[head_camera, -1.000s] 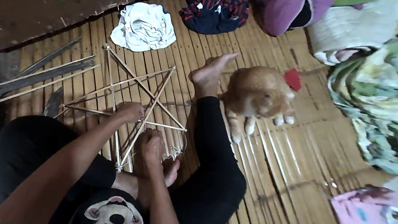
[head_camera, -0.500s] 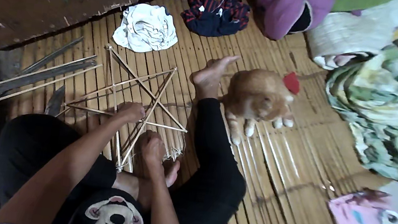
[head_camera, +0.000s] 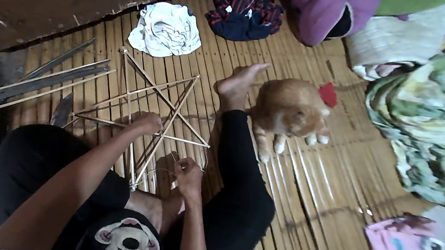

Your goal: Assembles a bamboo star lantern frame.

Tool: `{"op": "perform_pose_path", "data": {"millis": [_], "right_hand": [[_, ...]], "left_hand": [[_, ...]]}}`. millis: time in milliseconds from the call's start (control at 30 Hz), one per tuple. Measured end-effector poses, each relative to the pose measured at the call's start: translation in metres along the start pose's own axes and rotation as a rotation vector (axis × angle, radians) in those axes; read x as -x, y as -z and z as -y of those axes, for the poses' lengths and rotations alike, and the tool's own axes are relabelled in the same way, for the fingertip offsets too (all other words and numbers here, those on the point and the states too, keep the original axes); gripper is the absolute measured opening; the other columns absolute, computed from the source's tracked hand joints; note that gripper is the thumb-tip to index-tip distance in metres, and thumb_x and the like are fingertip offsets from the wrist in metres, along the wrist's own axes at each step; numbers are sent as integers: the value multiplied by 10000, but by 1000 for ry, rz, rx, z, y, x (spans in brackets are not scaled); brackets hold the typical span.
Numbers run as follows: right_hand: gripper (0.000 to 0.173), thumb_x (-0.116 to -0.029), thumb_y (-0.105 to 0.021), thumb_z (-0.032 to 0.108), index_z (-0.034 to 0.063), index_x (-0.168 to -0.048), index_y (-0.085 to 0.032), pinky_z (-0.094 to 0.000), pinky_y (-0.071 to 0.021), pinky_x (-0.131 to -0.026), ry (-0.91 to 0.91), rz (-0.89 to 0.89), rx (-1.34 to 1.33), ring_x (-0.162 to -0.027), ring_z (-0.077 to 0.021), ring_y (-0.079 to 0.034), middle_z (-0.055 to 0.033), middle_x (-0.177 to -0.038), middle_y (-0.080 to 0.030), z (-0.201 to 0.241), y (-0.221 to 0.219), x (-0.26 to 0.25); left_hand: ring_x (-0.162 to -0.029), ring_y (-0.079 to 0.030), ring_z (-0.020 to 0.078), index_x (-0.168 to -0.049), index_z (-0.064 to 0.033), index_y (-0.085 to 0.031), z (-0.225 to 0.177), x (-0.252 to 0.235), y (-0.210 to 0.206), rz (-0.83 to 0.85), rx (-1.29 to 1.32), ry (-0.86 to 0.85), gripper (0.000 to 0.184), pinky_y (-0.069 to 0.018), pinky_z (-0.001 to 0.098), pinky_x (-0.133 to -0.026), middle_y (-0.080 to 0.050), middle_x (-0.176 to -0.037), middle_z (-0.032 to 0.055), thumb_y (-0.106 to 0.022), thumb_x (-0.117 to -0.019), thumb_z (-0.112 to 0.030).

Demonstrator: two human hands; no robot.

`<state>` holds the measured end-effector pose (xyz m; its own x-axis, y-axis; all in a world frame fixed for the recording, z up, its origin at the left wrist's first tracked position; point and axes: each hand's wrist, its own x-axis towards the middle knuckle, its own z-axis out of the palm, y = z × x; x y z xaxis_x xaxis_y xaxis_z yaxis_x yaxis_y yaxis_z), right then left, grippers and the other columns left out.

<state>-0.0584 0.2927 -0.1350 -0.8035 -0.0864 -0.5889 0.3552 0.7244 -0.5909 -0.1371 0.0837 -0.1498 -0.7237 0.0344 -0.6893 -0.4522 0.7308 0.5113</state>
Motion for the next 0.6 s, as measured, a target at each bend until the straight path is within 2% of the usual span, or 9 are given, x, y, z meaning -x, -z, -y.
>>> {"op": "perform_pose_path", "data": {"millis": [100,200,267,333,433,533,600], "right_hand": [[229,-1011,-617,154,23,-1187,-680,-525,-531,-909,-73,-8,145,-1022,-316,-692,-160,-1090,-719,4,8,0],[229,-1012,-585,159,70,-1201,-679,-532,-518,-938,-130,-7,269,-1109,-321,-671,-150,-1179,-700,9,8,-1],[266,-1015,-575,183,91,-1242,-680,-529,-533,-942,-75,-55,292,-1141,-321,-662,-148,-1257,-667,12,3,-3],[292,-1014,-602,192,72,-1269,-681,-507,-527,-976,39,-109,236,-1166,-321,-652,-162,-1294,-653,14,-6,-9],[298,-1022,-611,205,46,-1260,-694,-488,-521,-1000,158,-134,172,-1149,-324,-664,-179,-1254,-675,19,-23,-26],[310,-1020,-627,220,63,-1278,-696,-506,-529,-991,163,-154,215,-1164,-339,-666,-179,-1279,-675,26,-42,-40],[281,-1018,-620,193,57,-1244,-715,-515,-542,-955,178,-206,236,-1131,-346,-680,-178,-1247,-689,28,-51,-46]], "left_hand": [[-1165,-625,389,-1169,-15,-707,-3,4,2,-24,-41,13,277,-430,625,-1017,-693,-1173,212,-509,-1074,-183],[-1151,-632,396,-1167,-18,-711,-6,9,6,-44,-47,20,277,-443,625,-997,-694,-1170,215,-511,-1072,-184],[-1137,-632,392,-1158,-22,-712,-6,11,5,-49,-46,22,276,-448,623,-984,-691,-1156,214,-509,-1073,-189],[-1144,-628,405,-1152,-27,-717,-5,10,3,-54,-63,21,277,-440,638,-989,-693,-1157,217,-511,-1071,-193],[-1150,-625,420,-1140,-19,-711,-6,9,1,-59,-79,13,280,-429,654,-991,-692,-1152,229,-508,-1073,-200],[-1164,-627,408,-1162,-32,-713,-7,11,2,-62,-52,12,273,-411,655,-1022,-701,-1165,212,-511,-1071,-191],[-1164,-625,398,-1172,-36,-710,-6,11,1,-64,-37,20,275,-402,648,-1025,-700,-1167,207,-508,-1072,-192]]}}
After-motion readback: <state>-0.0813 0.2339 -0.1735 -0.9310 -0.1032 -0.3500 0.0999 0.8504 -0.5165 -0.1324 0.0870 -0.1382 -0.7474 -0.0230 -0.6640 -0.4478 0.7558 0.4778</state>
